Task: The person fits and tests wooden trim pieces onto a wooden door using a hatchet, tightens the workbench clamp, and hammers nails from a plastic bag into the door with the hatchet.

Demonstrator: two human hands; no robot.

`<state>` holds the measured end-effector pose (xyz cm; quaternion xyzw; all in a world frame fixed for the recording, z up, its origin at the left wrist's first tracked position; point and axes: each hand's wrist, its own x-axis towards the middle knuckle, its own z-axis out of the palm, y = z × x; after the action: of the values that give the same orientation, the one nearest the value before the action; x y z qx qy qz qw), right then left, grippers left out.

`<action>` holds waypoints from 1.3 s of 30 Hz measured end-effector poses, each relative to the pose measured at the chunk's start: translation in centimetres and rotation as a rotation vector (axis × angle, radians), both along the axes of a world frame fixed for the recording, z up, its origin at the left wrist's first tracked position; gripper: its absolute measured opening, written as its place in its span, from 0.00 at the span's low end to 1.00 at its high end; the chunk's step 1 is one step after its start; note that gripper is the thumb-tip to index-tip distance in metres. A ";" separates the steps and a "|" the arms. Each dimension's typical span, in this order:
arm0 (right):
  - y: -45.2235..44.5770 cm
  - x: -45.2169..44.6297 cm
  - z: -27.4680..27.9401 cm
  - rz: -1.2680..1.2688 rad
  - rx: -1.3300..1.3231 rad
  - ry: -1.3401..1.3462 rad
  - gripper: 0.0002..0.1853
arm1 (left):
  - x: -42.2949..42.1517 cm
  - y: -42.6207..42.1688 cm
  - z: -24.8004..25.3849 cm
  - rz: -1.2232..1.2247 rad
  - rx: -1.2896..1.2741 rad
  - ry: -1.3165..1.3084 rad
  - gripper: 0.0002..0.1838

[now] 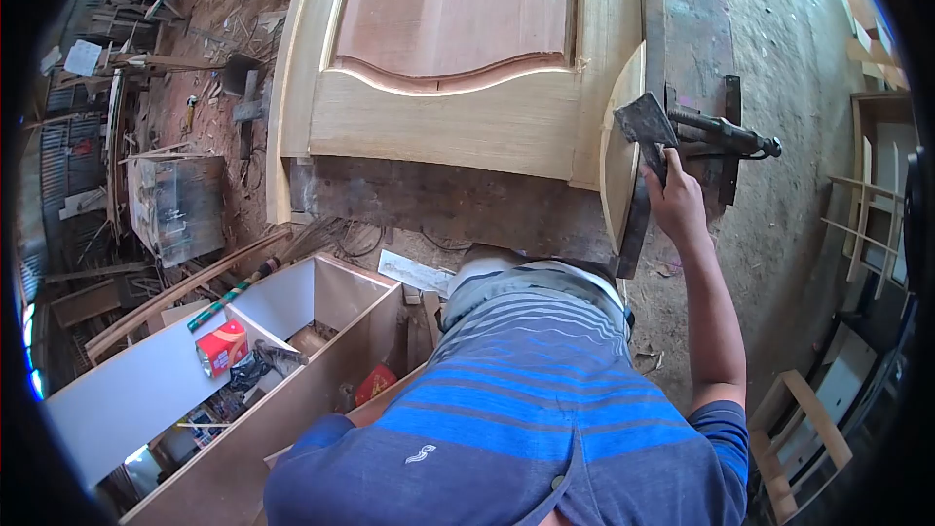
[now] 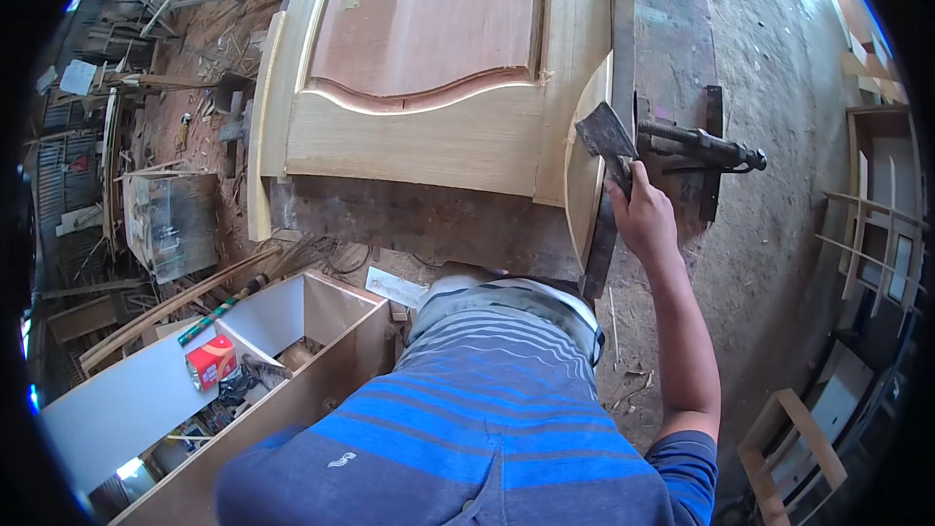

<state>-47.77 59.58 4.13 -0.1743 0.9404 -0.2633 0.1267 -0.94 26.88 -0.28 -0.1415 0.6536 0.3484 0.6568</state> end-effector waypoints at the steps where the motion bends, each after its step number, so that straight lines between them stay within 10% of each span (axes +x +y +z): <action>1: 0.2 -0.1 0.2 -0.006 0.011 0.002 0.25 | -0.5 -0.1 -0.3 -0.018 -0.001 0.009 0.18; 8: 0.3 -0.1 0.9 0.027 -0.003 -0.007 0.23 | -11.4 -5.3 -1.5 -0.499 -0.383 0.248 0.17; 13: 1.0 -0.7 0.6 0.066 -0.049 0.009 0.22 | -30.8 3.5 6.5 0.271 -0.258 1.121 0.18; 19: 1.4 -0.3 1.9 0.011 -0.067 0.013 0.20 | -40.9 15.3 0.7 0.710 -0.282 1.438 0.29; 28: 1.7 -2.7 2.6 0.110 -0.441 0.459 0.20 | -40.8 15.8 0.5 0.834 -0.237 1.341 0.32; 32: 1.3 -4.7 2.8 0.177 0.154 -0.020 0.23 | -41.1 16.1 1.3 0.814 -0.312 1.337 0.31; 39: 1.6 -3.9 1.3 0.129 0.005 0.077 0.21 | -41.6 17.8 1.8 0.692 -0.548 1.463 0.40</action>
<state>-51.63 61.22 5.45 -0.2440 0.9320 -0.2456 0.1077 -42.53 44.67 1.54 -0.2264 0.8945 0.3626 -0.1311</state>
